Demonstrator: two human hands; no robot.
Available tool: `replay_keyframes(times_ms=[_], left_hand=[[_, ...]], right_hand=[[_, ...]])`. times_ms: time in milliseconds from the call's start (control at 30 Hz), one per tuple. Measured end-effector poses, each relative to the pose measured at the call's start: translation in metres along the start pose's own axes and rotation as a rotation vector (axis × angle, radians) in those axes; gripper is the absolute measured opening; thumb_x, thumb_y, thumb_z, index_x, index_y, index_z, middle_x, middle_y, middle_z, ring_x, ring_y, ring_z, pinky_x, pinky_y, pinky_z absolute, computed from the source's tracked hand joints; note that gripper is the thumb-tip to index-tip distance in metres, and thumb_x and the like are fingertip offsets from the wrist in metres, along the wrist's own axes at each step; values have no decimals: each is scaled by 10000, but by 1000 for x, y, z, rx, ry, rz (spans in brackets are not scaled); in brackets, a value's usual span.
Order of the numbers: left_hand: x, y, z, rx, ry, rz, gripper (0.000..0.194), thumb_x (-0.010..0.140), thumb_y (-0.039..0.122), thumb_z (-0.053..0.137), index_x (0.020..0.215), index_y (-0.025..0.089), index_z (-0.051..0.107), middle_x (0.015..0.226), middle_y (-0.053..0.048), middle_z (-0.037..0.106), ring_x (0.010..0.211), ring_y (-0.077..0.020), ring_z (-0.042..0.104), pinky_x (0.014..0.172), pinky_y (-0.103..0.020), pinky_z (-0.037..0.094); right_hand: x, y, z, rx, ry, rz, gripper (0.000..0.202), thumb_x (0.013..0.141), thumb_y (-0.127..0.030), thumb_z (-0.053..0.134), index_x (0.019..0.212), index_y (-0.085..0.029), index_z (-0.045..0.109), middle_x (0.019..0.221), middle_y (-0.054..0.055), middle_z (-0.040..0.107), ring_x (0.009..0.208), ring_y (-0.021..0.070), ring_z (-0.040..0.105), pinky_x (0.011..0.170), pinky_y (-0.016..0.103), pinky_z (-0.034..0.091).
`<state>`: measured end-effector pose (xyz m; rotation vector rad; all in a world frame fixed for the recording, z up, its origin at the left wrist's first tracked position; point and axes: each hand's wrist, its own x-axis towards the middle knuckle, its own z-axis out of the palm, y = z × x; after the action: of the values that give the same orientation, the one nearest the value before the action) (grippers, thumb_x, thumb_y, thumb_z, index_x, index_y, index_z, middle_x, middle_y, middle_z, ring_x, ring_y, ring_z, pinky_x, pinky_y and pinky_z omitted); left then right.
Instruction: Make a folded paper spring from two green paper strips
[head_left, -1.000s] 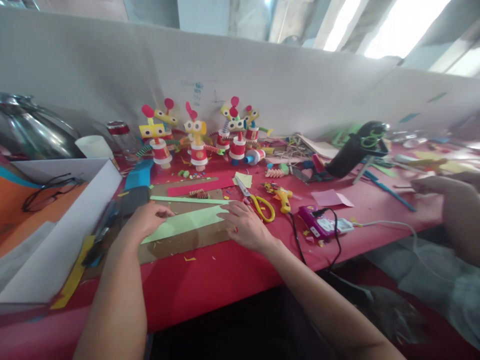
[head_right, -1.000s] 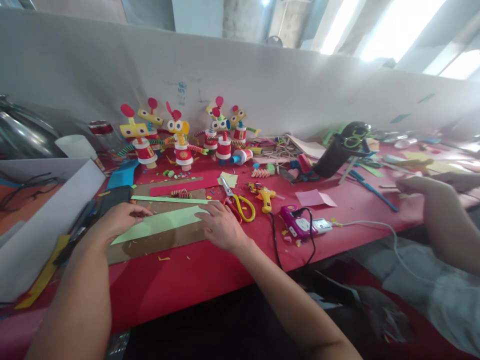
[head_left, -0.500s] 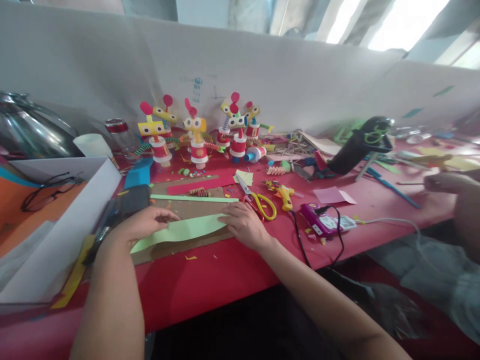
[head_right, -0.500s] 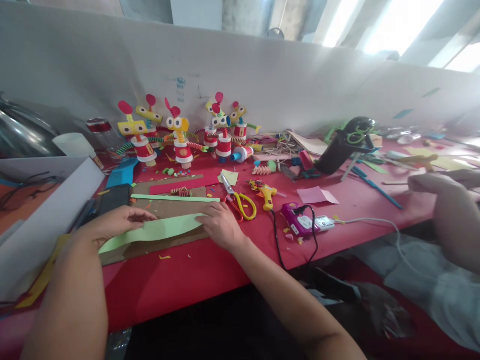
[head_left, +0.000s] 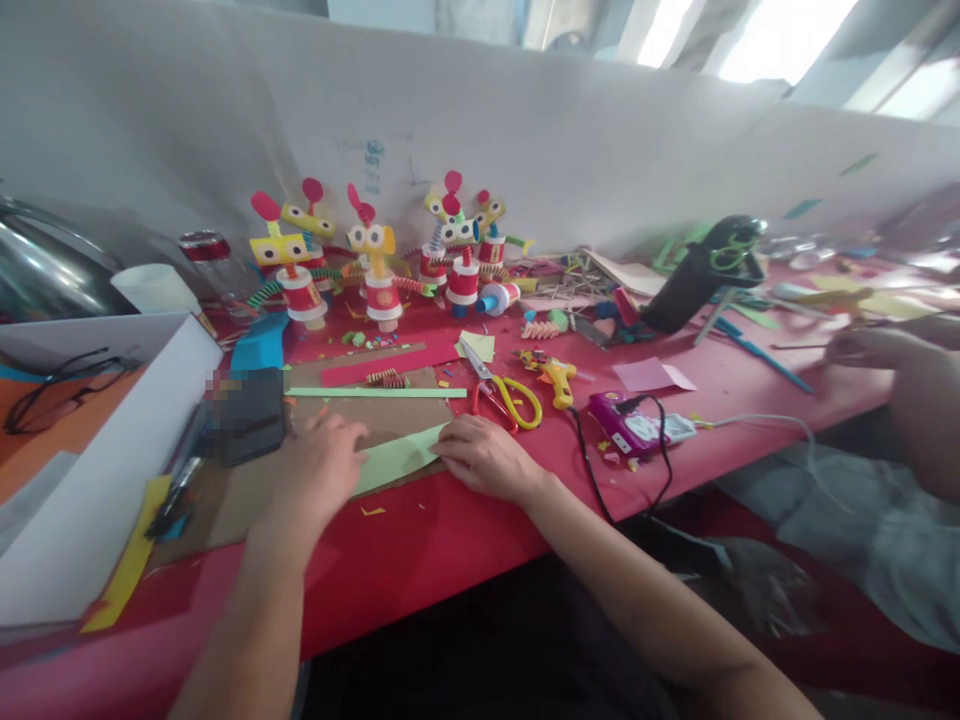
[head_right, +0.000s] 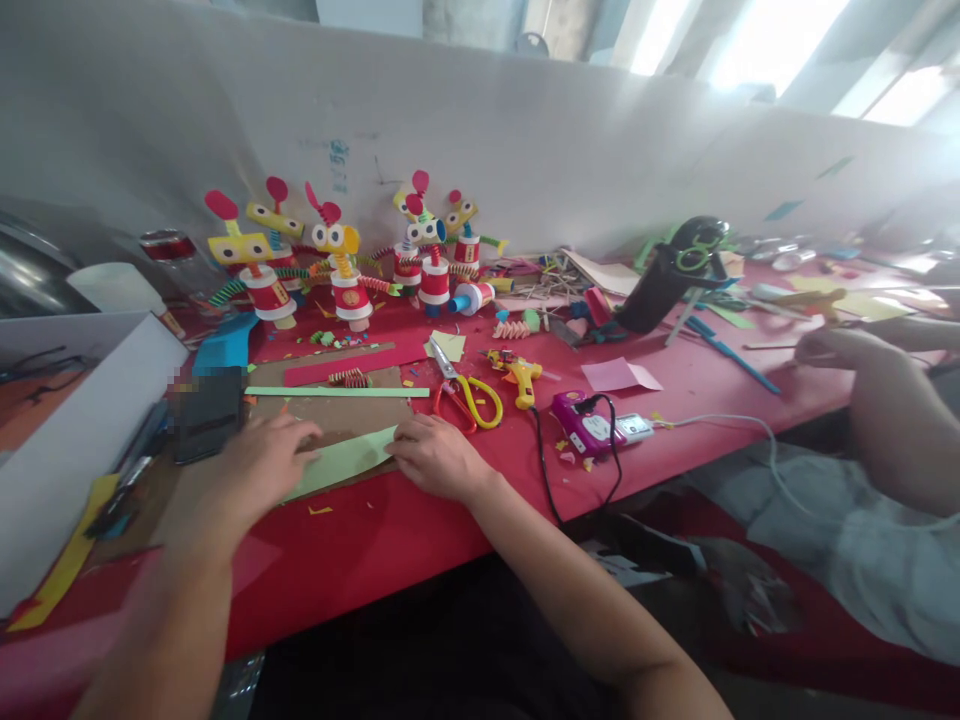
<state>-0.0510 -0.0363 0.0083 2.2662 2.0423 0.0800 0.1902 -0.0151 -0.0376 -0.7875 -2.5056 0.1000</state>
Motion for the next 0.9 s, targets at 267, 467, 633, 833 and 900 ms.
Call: replay_keyframes(times_ms=[267,467,633,833,900], left_hand=[[-29,69,16,62,100,198,157,843,187,438,892,199,587,898,-73,614,872,-237,573,698,-345,400],[-59,32,-8,199,49,70,336,792,53,359,868,210,646,894,-81,677,926,-267,596,862,-464,357],[-87,-64,-25,148,-212,-385,259,816,204,456,913,238,694,958,-77,725,919,-270,635,809,-402,428],[-64,-5,-4,-60,59,-7,271,856,318,461,1048,233,632,1153,-55,637,1016,-226,588,882,-332,421],[-48,28,8,-70,51,75,234,856,310,476,1010,213,623,1067,-76,639,949,-231,592,799,-328,431]], right_hand=[[-4,-3,3,87,66,86,163,887,-185,529,897,-184,692,890,78,652,855,184,565,788,324,455],[1,-3,4,199,81,164,138,872,-192,566,842,-183,700,837,62,655,810,168,564,764,300,447],[0,-2,3,217,80,162,158,881,-196,552,848,-188,707,848,62,653,818,167,561,768,296,445],[1,-2,6,239,99,184,142,871,-189,567,832,-188,704,831,55,656,815,169,557,775,300,445],[1,-2,6,245,102,195,123,860,-184,583,819,-183,700,818,53,653,803,166,560,767,295,446]])
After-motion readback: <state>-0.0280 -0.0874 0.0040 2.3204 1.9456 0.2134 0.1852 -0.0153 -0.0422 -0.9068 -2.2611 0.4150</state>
